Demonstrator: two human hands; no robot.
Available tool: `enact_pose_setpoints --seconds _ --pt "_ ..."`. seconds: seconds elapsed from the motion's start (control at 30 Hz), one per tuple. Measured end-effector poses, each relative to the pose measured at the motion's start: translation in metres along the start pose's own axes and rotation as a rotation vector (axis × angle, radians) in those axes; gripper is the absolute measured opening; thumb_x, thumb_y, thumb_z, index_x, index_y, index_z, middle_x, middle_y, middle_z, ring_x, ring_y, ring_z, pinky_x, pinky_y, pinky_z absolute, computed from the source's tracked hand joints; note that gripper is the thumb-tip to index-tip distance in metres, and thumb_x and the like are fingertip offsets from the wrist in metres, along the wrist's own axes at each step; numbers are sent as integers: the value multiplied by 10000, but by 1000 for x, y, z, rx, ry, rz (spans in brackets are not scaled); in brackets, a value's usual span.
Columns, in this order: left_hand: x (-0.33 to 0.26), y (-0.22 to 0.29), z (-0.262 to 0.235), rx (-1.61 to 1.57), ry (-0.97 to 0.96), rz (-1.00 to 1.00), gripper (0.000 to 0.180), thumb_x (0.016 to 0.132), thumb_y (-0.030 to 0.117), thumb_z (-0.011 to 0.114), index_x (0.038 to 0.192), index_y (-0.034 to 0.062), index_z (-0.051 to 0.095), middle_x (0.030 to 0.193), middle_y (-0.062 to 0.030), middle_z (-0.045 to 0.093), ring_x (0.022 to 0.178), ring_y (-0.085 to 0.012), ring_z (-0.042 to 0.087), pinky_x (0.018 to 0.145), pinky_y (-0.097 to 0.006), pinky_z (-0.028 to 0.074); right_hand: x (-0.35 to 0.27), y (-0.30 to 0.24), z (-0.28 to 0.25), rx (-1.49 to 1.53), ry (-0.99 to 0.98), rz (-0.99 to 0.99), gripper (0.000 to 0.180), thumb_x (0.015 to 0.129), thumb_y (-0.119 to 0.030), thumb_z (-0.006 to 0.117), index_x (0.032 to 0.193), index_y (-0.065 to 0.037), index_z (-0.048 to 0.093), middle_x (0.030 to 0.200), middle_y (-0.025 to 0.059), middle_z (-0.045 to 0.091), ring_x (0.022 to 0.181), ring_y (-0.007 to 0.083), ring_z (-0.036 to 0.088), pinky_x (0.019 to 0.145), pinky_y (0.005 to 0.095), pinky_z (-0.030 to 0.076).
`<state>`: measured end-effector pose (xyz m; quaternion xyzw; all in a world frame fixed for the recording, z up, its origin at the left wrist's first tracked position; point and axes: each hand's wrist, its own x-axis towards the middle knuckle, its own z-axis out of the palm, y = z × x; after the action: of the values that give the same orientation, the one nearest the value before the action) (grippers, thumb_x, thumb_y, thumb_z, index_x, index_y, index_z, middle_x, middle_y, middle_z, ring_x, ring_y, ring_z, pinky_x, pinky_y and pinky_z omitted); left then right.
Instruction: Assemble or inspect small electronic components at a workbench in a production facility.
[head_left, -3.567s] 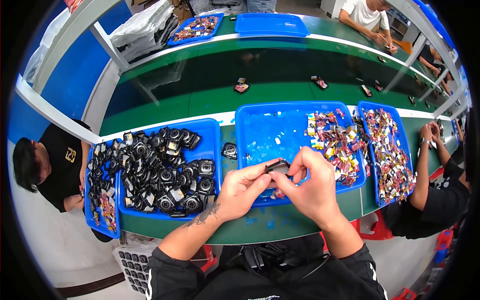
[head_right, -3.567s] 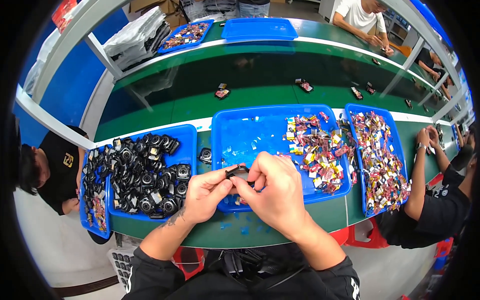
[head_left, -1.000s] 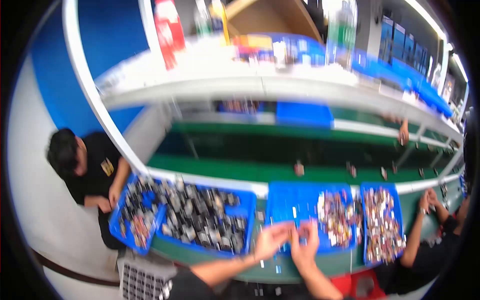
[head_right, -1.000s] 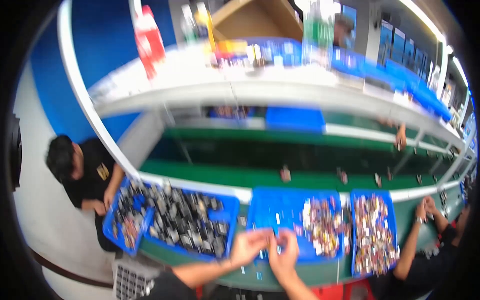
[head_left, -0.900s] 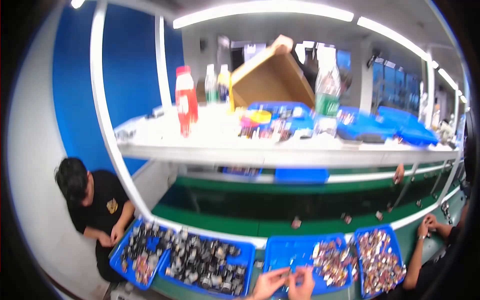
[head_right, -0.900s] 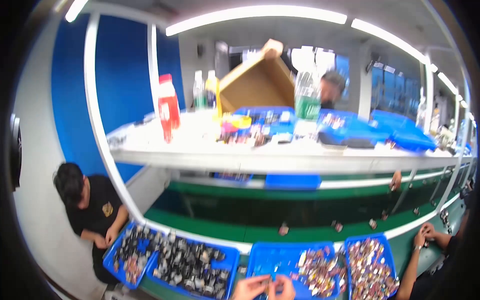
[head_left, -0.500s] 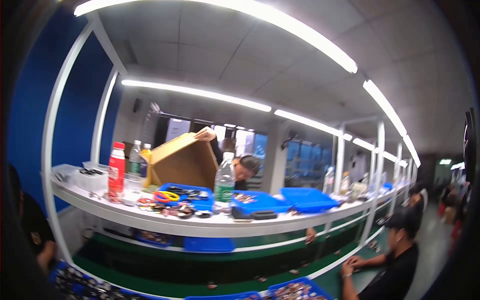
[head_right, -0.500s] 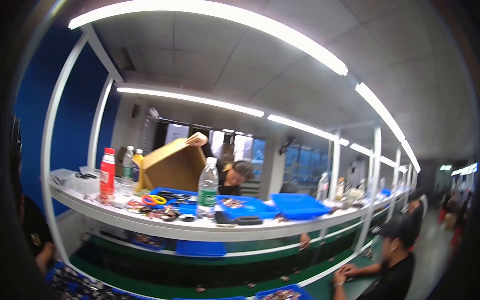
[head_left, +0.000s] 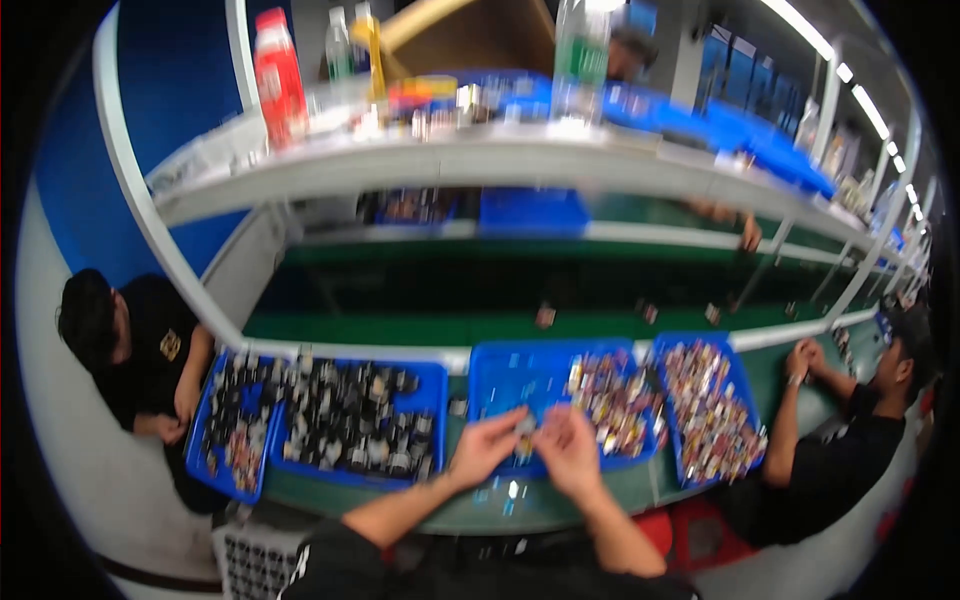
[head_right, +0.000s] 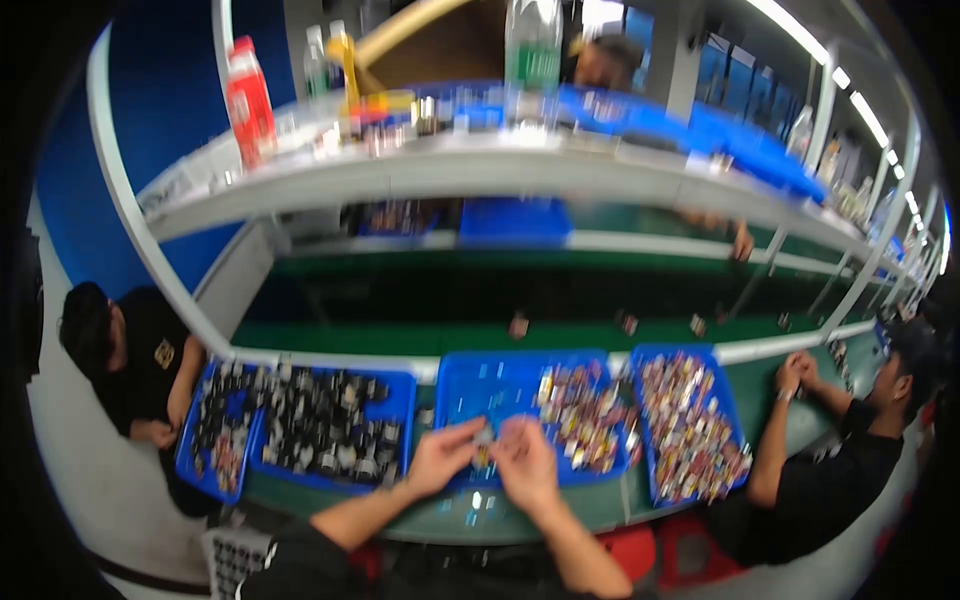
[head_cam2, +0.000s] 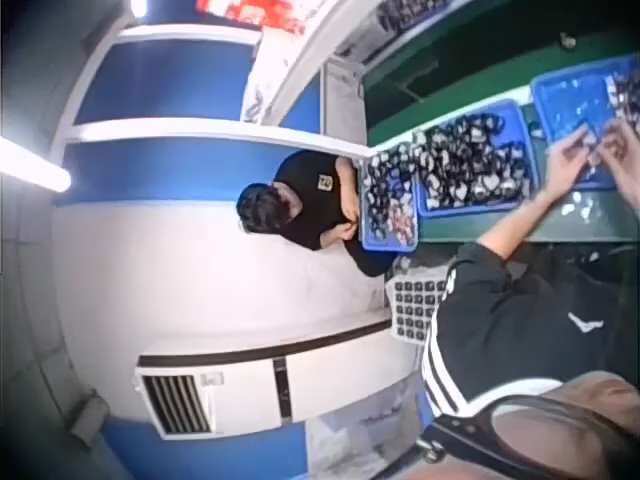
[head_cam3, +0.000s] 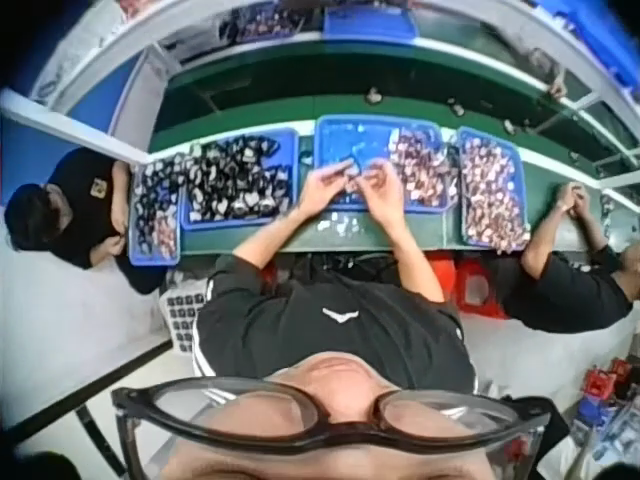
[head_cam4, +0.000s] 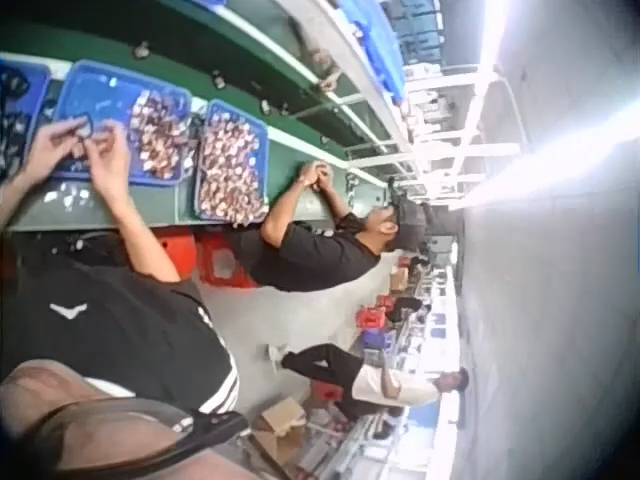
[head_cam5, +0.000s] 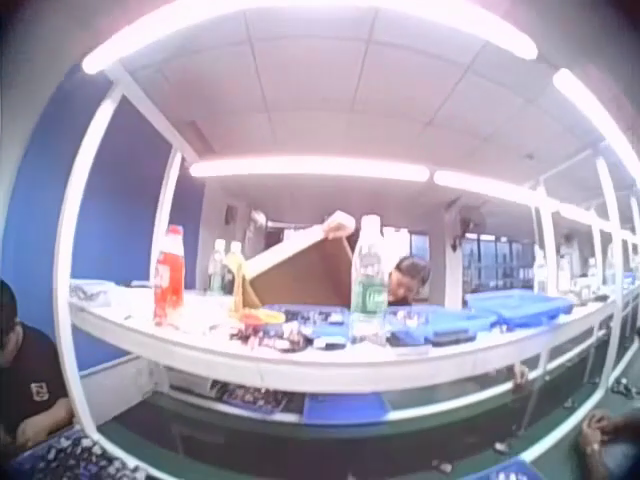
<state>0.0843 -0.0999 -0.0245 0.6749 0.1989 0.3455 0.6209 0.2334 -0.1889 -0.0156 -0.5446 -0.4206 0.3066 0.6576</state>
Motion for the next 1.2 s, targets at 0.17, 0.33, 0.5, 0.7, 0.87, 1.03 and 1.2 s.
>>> enact_pose_setpoints --seconds 0.17,0.33,0.5,0.7,0.87,1.03,1.2 --pt "-6 -2 -10 -214 -19 -111 408 932 -6 588 1335 -13 526 1234 -108 616 1061 -149 618 929 -276 505 4 -17 11 -146 -33 143 394 798 26 727 1120 -30 507 746 17 627 553 14 442 486 194 341" --pt "-14 -5 -11 -203 16 -122 408 928 -2 594 1332 17 541 1197 -130 637 1064 -163 623 931 -289 516 -1 -22 18 -223 -23 150 419 799 59 718 1126 -42 477 757 -4 609 556 -19 418 483 159 292" --pt "-14 -5 -11 -132 0 -127 405 930 0 588 1332 16 540 1210 -132 632 1057 -165 627 920 -294 524 4 -26 18 -298 -37 154 411 788 46 735 1106 -36 487 744 1 616 530 -19 384 461 170 273" --pt "-9 -2 -9 -209 -8 -173 389 934 -3 578 1322 6 546 1255 -122 608 1076 -162 619 933 -282 513 0 -12 18 -386 18 98 391 782 -26 757 1095 -44 523 703 21 627 492 29 408 444 223 312" --pt "-11 -6 -6 -232 36 -152 410 932 -2 581 1339 10 528 1236 -138 617 1073 -168 623 937 -285 510 1 -5 23 -309 22 65 410 776 -21 757 1122 -37 538 764 25 604 598 54 494 501 212 395" --pt "-6 3 -5 -438 116 -178 480 918 -17 587 1381 15 464 1149 -159 652 1025 -174 642 888 -282 527 4 -5 26 -168 13 121 435 789 -5 730 1178 -27 536 877 49 594 754 90 573 607 231 499" --pt "-8 -3 -11 -507 170 -377 509 885 -53 592 1364 13 433 1017 -124 688 893 -158 659 780 -264 529 12 -5 30 -380 -153 93 436 796 19 709 1186 -33 519 858 27 583 760 74 560 619 214 479"
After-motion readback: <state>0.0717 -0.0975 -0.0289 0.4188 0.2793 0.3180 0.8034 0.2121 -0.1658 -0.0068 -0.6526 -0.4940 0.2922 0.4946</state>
